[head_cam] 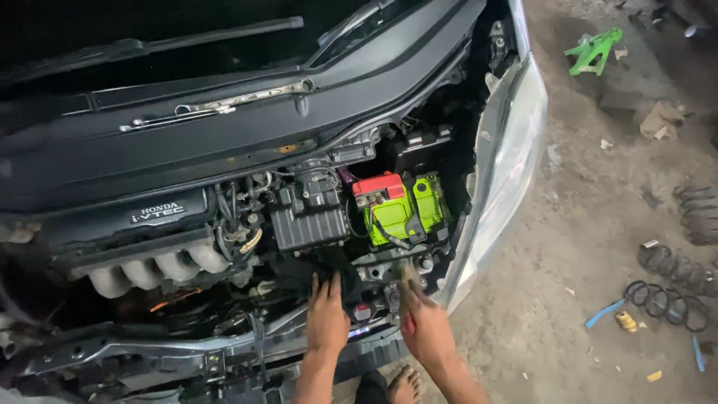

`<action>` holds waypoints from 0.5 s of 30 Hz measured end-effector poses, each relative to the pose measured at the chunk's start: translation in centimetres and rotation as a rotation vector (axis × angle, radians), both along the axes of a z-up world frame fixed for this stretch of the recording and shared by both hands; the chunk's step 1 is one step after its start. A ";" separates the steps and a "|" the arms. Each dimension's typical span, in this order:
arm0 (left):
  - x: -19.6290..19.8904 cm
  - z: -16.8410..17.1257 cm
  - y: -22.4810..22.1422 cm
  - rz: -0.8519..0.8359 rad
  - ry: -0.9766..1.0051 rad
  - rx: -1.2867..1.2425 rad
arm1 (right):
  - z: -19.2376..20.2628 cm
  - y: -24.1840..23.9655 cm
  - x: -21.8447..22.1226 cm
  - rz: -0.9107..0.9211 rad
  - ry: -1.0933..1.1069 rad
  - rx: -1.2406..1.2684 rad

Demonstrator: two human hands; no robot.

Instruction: The person uses a brush and a black cloth to clean the engine bay of a car with the hood open. They scrub various components, including the battery and engine block, then move to the front bumper area to clean the headlight and surrounding parts.

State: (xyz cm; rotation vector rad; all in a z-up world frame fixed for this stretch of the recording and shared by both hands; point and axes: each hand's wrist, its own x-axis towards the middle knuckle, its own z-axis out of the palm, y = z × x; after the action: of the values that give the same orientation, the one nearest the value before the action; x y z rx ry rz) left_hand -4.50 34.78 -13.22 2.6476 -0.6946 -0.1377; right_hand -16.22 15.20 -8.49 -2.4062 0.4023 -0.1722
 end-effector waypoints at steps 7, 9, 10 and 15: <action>1.0 -0.6 0.5 -0.066 0.081 0.150 | -1.7 1.4 -2.1 -0.233 0.177 0.068; 1.2 -1.9 0.6 -0.055 0.071 0.194 | -0.4 2.6 -2.2 -0.324 -0.014 0.199; 0.9 -1.6 0.6 -0.057 0.073 0.196 | -0.7 2.8 -2.3 -0.326 -0.012 0.201; 0.8 -3.0 0.5 -0.049 0.005 0.204 | -2.2 4.3 -1.1 -0.597 0.026 0.329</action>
State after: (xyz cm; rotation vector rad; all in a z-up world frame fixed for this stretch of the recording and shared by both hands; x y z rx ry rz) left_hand -3.70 35.29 -16.24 2.8233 -0.7812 -0.2414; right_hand -17.33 19.51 -10.64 -1.9100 1.0676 -0.3102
